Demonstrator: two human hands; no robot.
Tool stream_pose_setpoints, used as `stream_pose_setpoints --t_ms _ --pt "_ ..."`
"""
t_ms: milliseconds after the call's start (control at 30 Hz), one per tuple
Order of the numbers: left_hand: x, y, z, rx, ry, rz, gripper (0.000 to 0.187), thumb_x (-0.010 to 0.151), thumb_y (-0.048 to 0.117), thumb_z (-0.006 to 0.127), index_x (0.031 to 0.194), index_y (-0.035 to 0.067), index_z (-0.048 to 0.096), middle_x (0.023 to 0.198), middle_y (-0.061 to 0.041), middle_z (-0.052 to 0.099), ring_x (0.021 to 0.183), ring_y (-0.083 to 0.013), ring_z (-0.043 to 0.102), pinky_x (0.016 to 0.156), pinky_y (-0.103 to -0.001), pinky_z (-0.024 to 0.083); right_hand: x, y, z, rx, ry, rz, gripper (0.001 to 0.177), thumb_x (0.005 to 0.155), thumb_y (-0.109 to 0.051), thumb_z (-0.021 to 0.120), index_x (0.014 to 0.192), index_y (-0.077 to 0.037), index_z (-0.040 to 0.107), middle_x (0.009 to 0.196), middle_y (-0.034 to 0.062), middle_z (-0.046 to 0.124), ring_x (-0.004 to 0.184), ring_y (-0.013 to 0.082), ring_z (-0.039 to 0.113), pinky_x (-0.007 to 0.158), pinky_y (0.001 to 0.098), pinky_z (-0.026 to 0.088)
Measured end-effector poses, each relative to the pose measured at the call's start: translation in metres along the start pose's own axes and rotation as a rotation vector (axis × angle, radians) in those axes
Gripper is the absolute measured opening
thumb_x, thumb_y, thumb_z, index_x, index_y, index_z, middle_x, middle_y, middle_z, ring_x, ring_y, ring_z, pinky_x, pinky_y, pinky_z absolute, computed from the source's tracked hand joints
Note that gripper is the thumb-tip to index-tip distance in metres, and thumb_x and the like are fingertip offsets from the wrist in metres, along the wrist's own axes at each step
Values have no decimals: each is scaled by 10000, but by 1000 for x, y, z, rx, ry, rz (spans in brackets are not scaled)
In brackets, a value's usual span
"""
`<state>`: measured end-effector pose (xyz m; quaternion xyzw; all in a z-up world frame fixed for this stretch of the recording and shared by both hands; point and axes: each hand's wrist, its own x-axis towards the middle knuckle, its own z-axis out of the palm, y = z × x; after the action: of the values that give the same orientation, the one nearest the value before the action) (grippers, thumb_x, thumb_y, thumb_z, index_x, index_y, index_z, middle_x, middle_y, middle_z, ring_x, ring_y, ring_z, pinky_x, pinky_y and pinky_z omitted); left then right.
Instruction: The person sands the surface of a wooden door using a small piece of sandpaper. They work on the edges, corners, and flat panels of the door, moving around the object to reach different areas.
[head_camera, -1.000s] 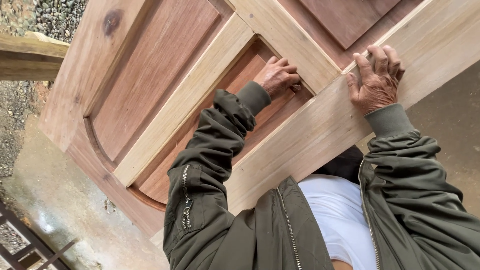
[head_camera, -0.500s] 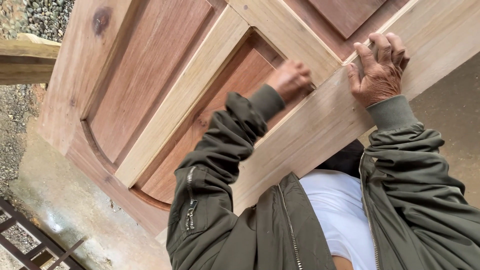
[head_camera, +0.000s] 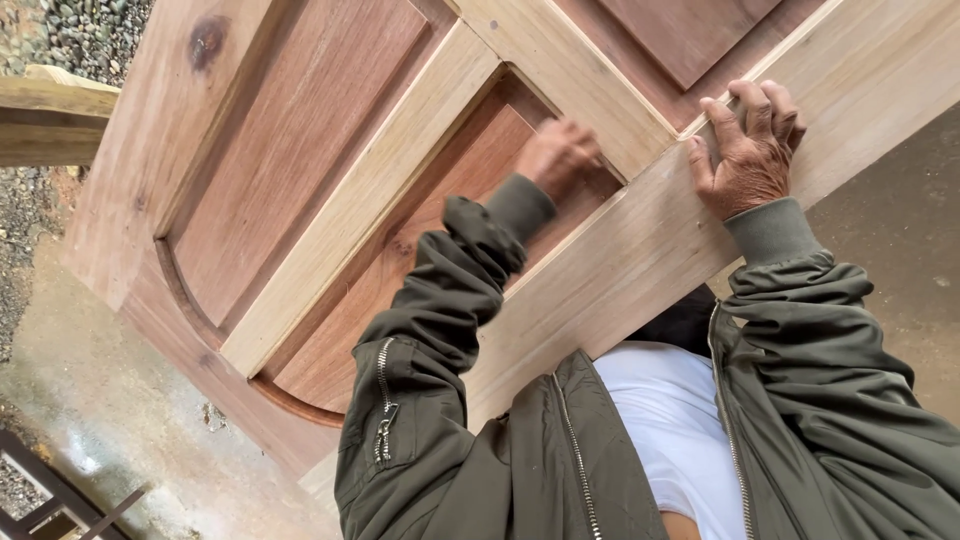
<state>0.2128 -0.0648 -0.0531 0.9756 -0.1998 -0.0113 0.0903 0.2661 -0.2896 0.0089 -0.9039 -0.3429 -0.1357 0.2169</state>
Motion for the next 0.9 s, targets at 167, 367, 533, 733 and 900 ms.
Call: stream_pose_setpoints --t_ms 167,367,533,733,900 --pt "-4 31 -18 -27 93 3 112 755 167 601 668 102 572 669 -14 530 589 -121 454 540 -260 430 1 -1 1 -9 -13 6 290 730 -196 621 979 -50 645 1163 83 455 1091 257 313 873 376 240" --pt "-3 34 -10 -114 206 -6 185 706 -17 531 560 93 500 591 -13 459 547 -165 386 482 -288 356 1 -2 1 -8 8 0 288 734 -200 606 983 -58 644 1159 78 470 1084 260 323 868 376 237" --pt "-6 37 0 -157 290 -69 184 641 -47 509 531 89 454 579 -18 425 549 -192 400 486 -312 319 -1 1 4 -17 -20 -1 293 744 -211 619 994 -60 643 1179 68 460 1088 254 308 861 374 232" --pt "-9 55 3 -296 78 -341 208 707 -43 441 641 96 580 637 -17 508 600 -167 419 568 -314 351 -3 1 3 -37 -12 -7 304 718 -210 620 985 -66 640 1163 63 462 1080 246 310 862 364 231" --pt "-4 55 -21 -226 -21 -626 124 665 63 514 728 103 613 637 -5 540 655 -153 452 700 -335 403 -1 0 4 -19 13 -9 287 756 -218 588 998 -74 643 1155 58 476 1080 249 315 869 364 226"
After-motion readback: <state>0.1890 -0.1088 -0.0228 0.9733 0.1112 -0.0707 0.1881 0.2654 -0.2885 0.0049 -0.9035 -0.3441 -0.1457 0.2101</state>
